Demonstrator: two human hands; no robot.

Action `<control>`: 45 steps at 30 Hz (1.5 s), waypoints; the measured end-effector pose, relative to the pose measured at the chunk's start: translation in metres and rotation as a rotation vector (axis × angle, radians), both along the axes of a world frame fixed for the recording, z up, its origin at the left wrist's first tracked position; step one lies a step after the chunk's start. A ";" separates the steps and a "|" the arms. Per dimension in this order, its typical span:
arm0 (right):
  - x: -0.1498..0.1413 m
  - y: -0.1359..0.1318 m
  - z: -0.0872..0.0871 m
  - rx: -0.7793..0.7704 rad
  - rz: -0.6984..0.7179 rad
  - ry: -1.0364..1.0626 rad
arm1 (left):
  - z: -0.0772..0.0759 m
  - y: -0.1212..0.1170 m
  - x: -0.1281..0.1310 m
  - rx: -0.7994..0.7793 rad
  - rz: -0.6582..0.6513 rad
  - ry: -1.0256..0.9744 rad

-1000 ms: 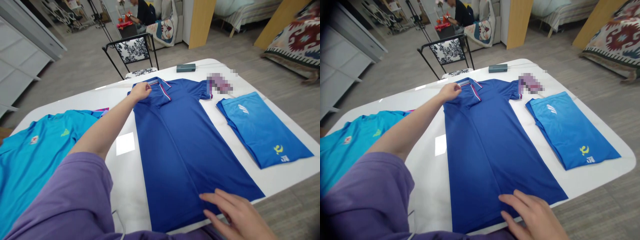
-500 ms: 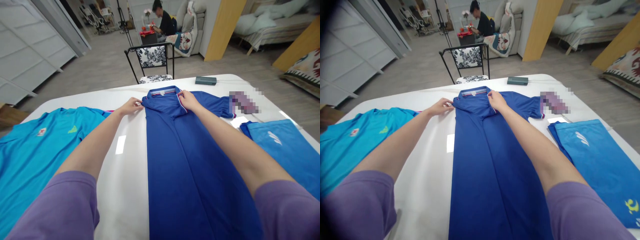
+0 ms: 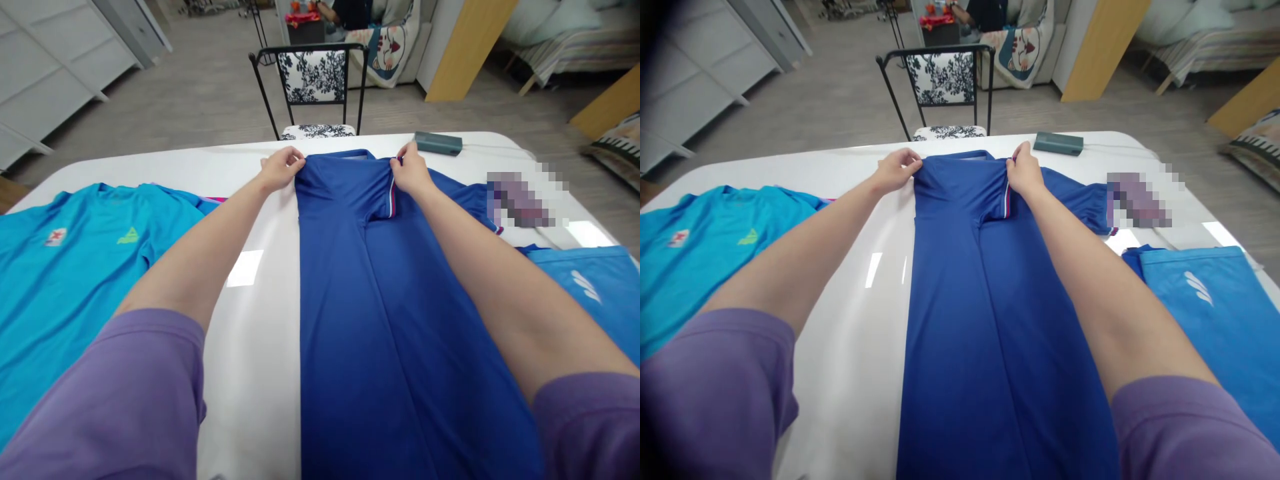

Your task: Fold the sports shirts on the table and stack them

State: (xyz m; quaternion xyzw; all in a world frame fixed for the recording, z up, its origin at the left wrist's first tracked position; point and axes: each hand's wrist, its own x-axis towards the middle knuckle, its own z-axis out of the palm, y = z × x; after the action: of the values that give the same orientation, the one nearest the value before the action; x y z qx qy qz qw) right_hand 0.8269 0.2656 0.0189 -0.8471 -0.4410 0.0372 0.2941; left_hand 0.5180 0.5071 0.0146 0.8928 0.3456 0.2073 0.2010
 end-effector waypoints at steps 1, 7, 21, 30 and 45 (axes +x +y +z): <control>0.002 -0.005 -0.001 0.001 -0.011 0.019 | 0.003 -0.005 0.010 0.045 0.007 0.044; -0.009 -0.040 -0.002 -0.018 0.011 0.262 | 0.009 -0.040 0.027 0.235 0.152 0.044; -0.107 -0.159 0.036 -0.037 0.336 -0.150 | 0.011 -0.088 -0.019 0.223 -0.146 0.396; -0.299 -0.428 0.031 -0.285 0.802 -0.062 | 0.046 -0.299 -0.113 0.078 -0.536 0.434; -0.200 -0.599 0.027 -0.161 -0.065 0.028 | 0.099 -0.381 0.107 0.043 -0.411 0.318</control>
State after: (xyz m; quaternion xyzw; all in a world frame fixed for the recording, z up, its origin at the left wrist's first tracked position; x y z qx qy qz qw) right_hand 0.6272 -0.3330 0.0461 -0.8814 -0.4047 0.0748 0.2320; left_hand 0.6247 0.1258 0.1137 0.9698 0.1797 0.0262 0.1629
